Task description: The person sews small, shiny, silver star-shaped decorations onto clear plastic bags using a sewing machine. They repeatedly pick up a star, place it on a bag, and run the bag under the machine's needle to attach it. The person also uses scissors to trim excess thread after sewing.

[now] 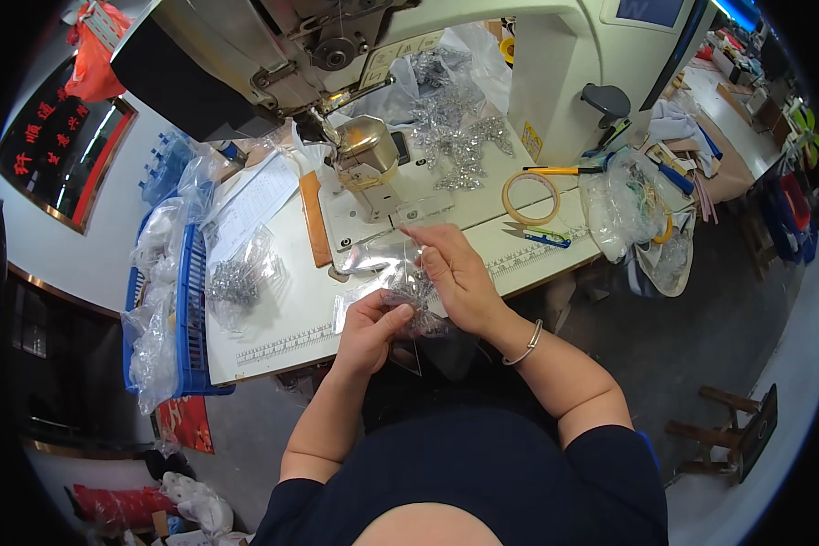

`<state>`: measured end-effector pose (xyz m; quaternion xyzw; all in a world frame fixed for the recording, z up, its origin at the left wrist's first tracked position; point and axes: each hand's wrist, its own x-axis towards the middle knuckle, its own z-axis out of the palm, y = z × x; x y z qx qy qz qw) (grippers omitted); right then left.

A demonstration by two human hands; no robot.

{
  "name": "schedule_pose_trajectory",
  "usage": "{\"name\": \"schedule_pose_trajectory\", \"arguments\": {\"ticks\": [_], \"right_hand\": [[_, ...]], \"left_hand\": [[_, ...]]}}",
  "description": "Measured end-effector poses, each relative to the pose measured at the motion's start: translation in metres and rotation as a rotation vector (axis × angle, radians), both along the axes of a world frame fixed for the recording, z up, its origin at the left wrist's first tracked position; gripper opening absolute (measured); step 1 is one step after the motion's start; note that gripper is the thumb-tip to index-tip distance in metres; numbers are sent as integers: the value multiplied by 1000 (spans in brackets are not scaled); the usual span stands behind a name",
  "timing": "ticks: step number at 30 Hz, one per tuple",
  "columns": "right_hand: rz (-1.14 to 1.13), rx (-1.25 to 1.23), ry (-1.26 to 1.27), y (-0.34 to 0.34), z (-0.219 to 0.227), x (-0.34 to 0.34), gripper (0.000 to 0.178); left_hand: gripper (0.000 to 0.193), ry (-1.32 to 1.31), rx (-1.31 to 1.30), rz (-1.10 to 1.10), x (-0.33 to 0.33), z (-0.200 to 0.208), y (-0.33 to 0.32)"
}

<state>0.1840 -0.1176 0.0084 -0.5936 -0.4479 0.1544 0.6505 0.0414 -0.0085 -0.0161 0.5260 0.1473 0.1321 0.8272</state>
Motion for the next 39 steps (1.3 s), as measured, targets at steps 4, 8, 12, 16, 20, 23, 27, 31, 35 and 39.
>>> {"name": "schedule_pose_trajectory", "arguments": {"ticks": [4, 8, 12, 16, 20, 23, 27, 31, 35, 39], "right_hand": [[-174, -5, -27, -9, -1, -11, 36], [-206, -6, -138, -15, -3, -19, 26], [-116, -89, 72, -11, -2, -21, 13], [-136, -82, -15, -9, 0, -22, 11], [-141, -114, -120, -10, 2, -21, 10], [-145, -148, -178, -10, 4, -20, 10], [-126, -164, -141, -10, 6, -20, 11], [-89, -222, -86, -10, 8, -18, 13], [-72, -199, -58, -10, 7, -16, 13], [-78, -198, -44, -9, 5, -16, 12]], "left_hand": [[12, -53, 29, 153, 1, 2, -5], [12, -101, 41, 212, 3, 0, -10], [20, -101, 42, 173, 4, -2, -17], [31, -119, -71, 129, 1, 0, -14], [38, -51, -66, 78, -3, 0, -8], [38, -57, -65, 63, -5, -4, -8], [40, -65, -11, 44, -6, -6, -6], [39, -51, 0, 38, -6, -8, -4], [40, -59, 13, 9, -7, -7, -2], [41, -51, 33, -1, -8, -5, -1]]}}
